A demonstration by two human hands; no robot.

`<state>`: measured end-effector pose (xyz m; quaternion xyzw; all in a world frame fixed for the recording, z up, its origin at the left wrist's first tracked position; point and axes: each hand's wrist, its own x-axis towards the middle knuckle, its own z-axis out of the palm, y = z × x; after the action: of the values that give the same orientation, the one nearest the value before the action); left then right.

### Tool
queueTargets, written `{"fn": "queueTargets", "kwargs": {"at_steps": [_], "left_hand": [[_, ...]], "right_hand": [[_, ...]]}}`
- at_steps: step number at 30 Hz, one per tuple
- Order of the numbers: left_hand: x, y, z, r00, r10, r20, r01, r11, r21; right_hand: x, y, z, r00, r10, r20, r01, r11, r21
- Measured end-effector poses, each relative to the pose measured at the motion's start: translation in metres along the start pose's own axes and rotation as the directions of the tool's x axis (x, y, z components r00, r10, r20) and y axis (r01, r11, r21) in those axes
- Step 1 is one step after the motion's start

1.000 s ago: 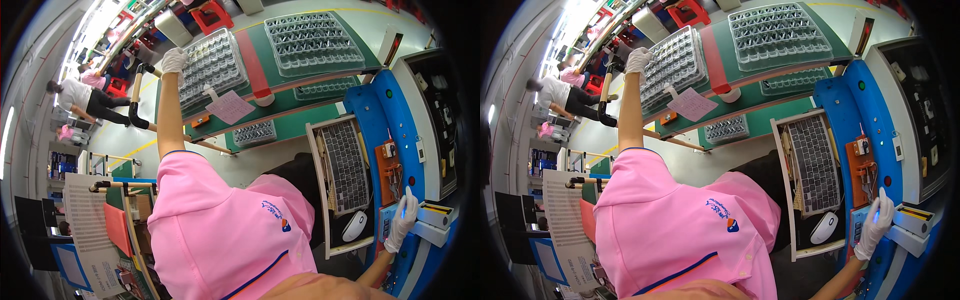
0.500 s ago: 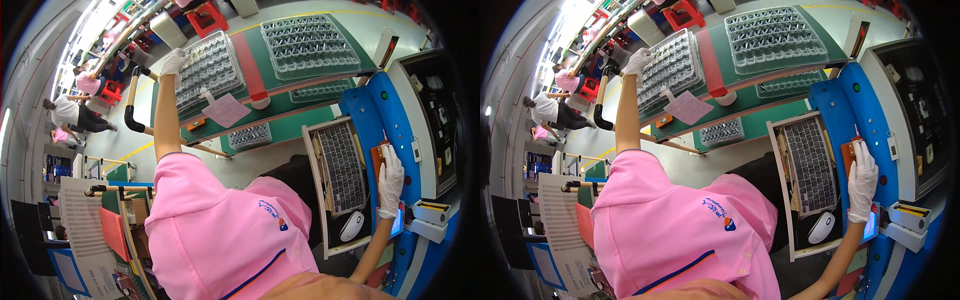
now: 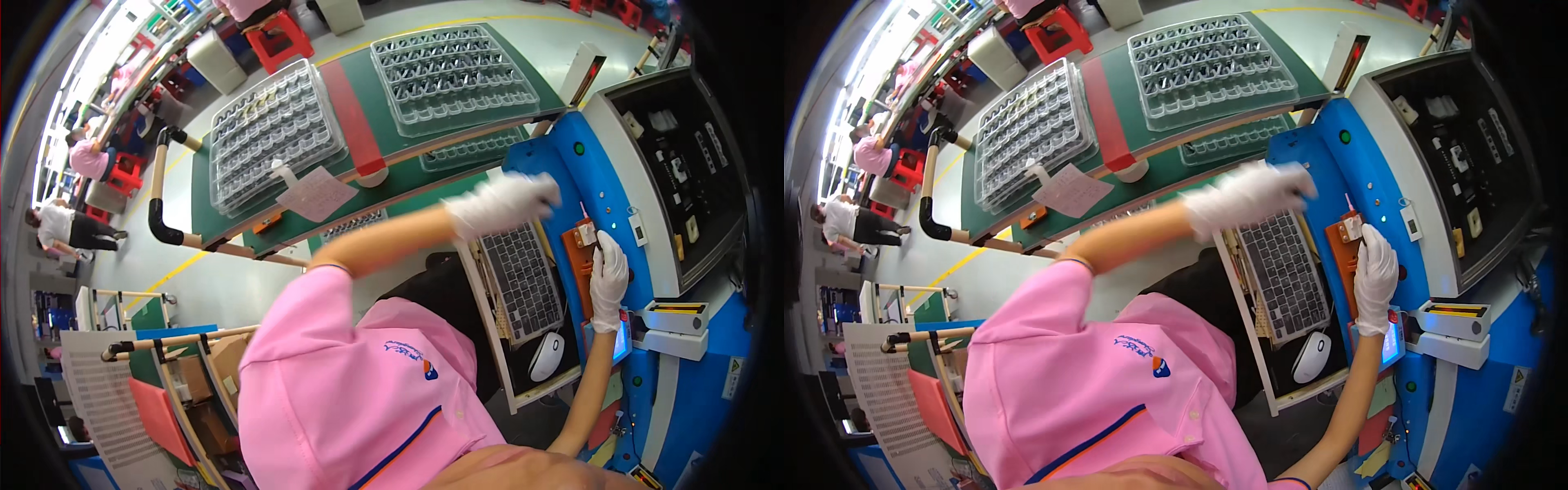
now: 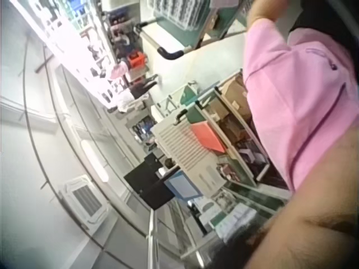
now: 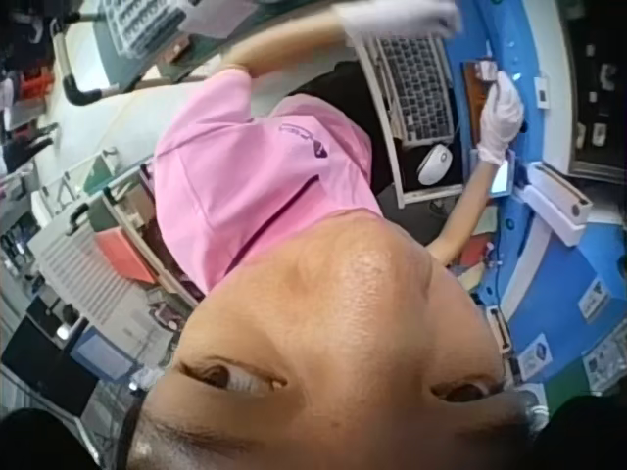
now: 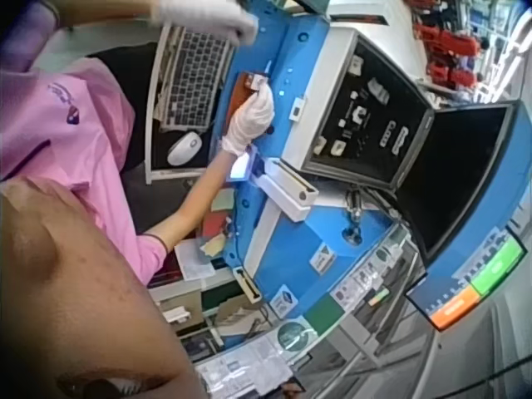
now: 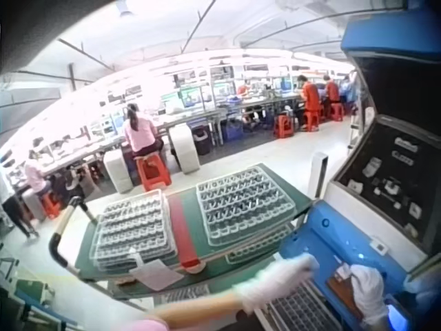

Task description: Operating an electronics assembly station by placing circuit boards into testing equipment and managing component trays.

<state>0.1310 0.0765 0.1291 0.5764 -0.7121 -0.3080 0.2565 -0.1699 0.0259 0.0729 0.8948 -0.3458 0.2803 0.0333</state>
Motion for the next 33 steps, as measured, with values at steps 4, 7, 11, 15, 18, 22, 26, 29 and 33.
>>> {"fn": "queueTargets", "kwargs": {"at_steps": [4, 7, 11, 15, 18, 22, 26, 29, 33], "left_hand": [[0.056, 0.018, 0.103, 0.884, 0.426, -0.192, -0.425, 0.904, 0.052], [0.075, 0.006, 0.145, 0.891, 0.431, -0.144, -0.414, 0.901, 0.133], [0.083, -0.014, 0.158, 0.793, 0.535, -0.292, -0.504, 0.845, 0.178], [0.090, -0.007, 0.157, 0.730, 0.576, -0.369, -0.585, 0.805, 0.101], [0.096, 0.003, 0.159, 0.713, 0.593, -0.376, -0.591, 0.796, 0.134], [0.100, 0.000, 0.160, 0.719, 0.606, -0.341, -0.578, 0.794, 0.190], [0.102, -0.012, 0.149, 0.723, 0.597, -0.347, -0.547, 0.802, 0.239], [0.100, -0.014, 0.140, 0.724, 0.619, -0.303, -0.586, 0.785, 0.202], [0.096, -0.008, 0.135, 0.788, 0.535, -0.306, -0.529, 0.842, 0.110]], "right_hand": [[-0.025, -0.009, -0.038, 0.998, 0.068, -0.013, -0.069, 0.997, -0.047], [-0.051, -0.016, -0.061, 0.994, 0.103, -0.022, -0.104, 0.993, -0.061], [-0.086, -0.026, -0.074, 0.986, 0.167, -0.028, -0.168, 0.984, -0.066], [-0.103, -0.028, -0.069, 0.980, 0.200, -0.018, -0.201, 0.977, -0.077], [-0.102, -0.027, -0.063, 0.975, 0.218, -0.043, -0.220, 0.974, -0.057], [-0.098, -0.027, -0.062, 0.963, 0.256, -0.081, -0.258, 0.966, -0.018], [-0.097, -0.029, -0.066, 0.959, 0.249, -0.138, -0.257, 0.965, -0.046], [-0.097, -0.028, -0.067, 0.934, 0.315, -0.171, -0.321, 0.947, -0.011], [-0.094, -0.027, -0.064, 0.905, 0.376, -0.200, -0.372, 0.926, 0.062]]}}
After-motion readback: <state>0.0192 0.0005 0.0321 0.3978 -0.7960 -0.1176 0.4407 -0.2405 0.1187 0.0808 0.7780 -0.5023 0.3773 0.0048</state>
